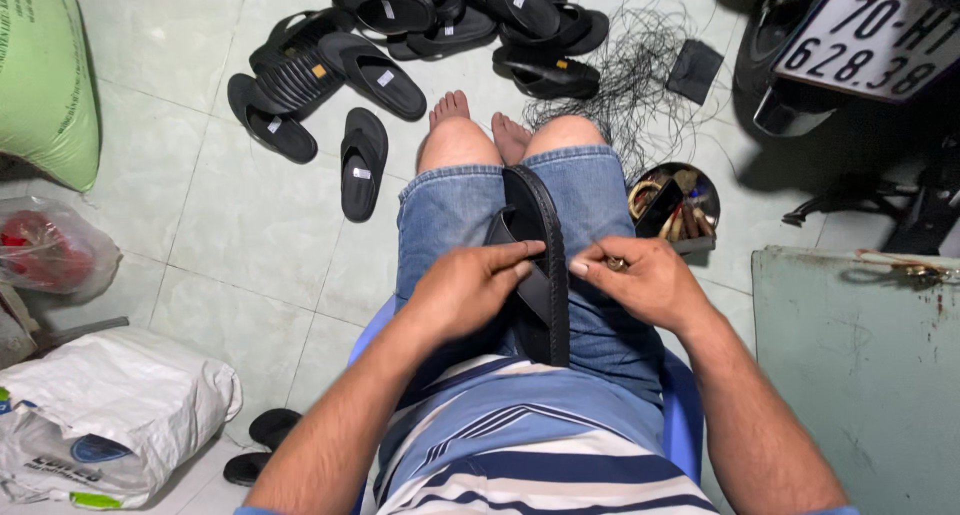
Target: The person sits on a blue plastic chair and sews a black flip-flop using a needle and thread. They hold the slipper on their lap and repeatedly push the needle through the sole and strap while pulling the thread tight. Several other black slippers are scattered on the tiled floor nearby.
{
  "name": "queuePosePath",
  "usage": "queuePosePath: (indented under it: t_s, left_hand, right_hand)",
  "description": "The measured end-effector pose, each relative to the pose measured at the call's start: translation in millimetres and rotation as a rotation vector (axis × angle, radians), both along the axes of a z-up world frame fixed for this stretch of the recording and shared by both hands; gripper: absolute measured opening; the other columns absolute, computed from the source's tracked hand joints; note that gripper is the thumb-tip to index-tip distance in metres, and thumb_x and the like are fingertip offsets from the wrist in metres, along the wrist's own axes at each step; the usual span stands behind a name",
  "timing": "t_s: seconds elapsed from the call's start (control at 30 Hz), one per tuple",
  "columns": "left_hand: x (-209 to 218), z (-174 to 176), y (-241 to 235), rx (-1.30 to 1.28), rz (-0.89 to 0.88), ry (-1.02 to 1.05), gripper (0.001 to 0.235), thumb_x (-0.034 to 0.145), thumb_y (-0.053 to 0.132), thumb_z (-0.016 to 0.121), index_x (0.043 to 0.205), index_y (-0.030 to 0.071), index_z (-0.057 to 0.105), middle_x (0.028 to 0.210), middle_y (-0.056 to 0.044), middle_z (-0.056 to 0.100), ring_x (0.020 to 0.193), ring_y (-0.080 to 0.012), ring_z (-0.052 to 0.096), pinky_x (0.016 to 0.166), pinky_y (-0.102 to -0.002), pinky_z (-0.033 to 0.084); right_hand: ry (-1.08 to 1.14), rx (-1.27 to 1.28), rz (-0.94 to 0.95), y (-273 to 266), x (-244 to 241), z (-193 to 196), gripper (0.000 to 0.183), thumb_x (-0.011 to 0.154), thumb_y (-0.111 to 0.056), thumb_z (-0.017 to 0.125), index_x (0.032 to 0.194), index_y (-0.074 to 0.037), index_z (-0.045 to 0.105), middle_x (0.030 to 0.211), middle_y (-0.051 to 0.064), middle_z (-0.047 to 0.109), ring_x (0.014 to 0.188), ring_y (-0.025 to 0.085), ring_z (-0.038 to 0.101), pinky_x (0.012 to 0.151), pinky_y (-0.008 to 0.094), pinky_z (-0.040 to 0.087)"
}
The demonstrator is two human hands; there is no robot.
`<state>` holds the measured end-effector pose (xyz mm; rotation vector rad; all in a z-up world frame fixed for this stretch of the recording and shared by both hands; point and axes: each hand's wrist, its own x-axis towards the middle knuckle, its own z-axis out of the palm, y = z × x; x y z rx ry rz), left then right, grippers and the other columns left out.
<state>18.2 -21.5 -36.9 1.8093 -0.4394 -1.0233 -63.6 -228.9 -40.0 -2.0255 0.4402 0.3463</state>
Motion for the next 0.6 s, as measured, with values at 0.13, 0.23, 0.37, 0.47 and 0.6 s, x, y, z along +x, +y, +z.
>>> queuePosePath:
  t_s: [0.13, 0.23, 0.37, 0.47, 0.6]
  left_hand:
    - [-19.4, 1.8, -1.4, 0.066, -0.071, -0.444, 0.037, 0.084, 0.040, 0.060, 0.119, 0.032, 0.057, 0.093, -0.003, 0.057, 0.079, -0.0329, 0.062, 0.066, -0.043, 0.051]
    - [-5.6, -13.7, 13.5, -0.237, 0.022, -0.388, 0.016, 0.085, 0.030, 0.060, 0.100, 0.024, 0.063, 0.103, -0.004, 0.056, 0.090, -0.0316, 0.060, 0.076, -0.039, 0.047]
    - [47.3, -15.4, 100.3, -0.378, 0.690, -0.069, 0.016, 0.089, 0.015, 0.050, 0.097, 0.006, 0.060, 0.119, -0.010, 0.055, 0.097, -0.0203, 0.054, 0.083, -0.030, 0.045]
    - [77.8, -54.3, 166.3, -0.048, 1.454, -0.139, 0.024, 0.081, 0.027, 0.058, 0.104, 0.018, 0.057, 0.112, 0.006, 0.050, 0.087, -0.0183, 0.049, 0.066, -0.035, 0.040]
    - [45.2, -29.6, 109.4, 0.258, 1.271, -0.984, 0.038, 0.079, -0.010, 0.049, 0.114, 0.005, 0.043, 0.116, -0.022, 0.044, 0.112, -0.0360, 0.043, 0.097, -0.044, 0.031]
  right_hand:
    - [-0.048, -0.024, 0.113, 3.9, 5.3, 32.4, 0.010, 0.076, -0.020, 0.068, 0.082, -0.015, 0.073, 0.058, 0.010, 0.067, 0.059, 0.019, 0.061, 0.056, 0.033, 0.048]
    - [-0.226, -0.043, 0.252, -5.0, 16.6, 52.9, 0.021, 0.085, -0.023, 0.055, 0.095, -0.010, 0.067, 0.077, 0.015, 0.066, 0.074, 0.029, 0.063, 0.068, 0.040, 0.048]
    - [-0.424, -0.119, 0.354, -23.3, 9.4, 50.0, 0.023, 0.089, -0.011, 0.053, 0.108, -0.003, 0.064, 0.094, 0.019, 0.060, 0.092, 0.035, 0.059, 0.081, 0.043, 0.045]
    - [-0.429, -0.118, 0.391, -11.8, 11.1, 52.5, 0.024, 0.084, -0.006, 0.059, 0.107, 0.000, 0.064, 0.088, 0.022, 0.064, 0.085, 0.038, 0.062, 0.076, 0.047, 0.047]
    - [-0.368, -0.307, 0.566, -14.2, 9.1, 37.1, 0.027, 0.085, -0.019, 0.058, 0.111, -0.023, 0.063, 0.108, -0.003, 0.065, 0.095, 0.013, 0.063, 0.074, 0.026, 0.050]
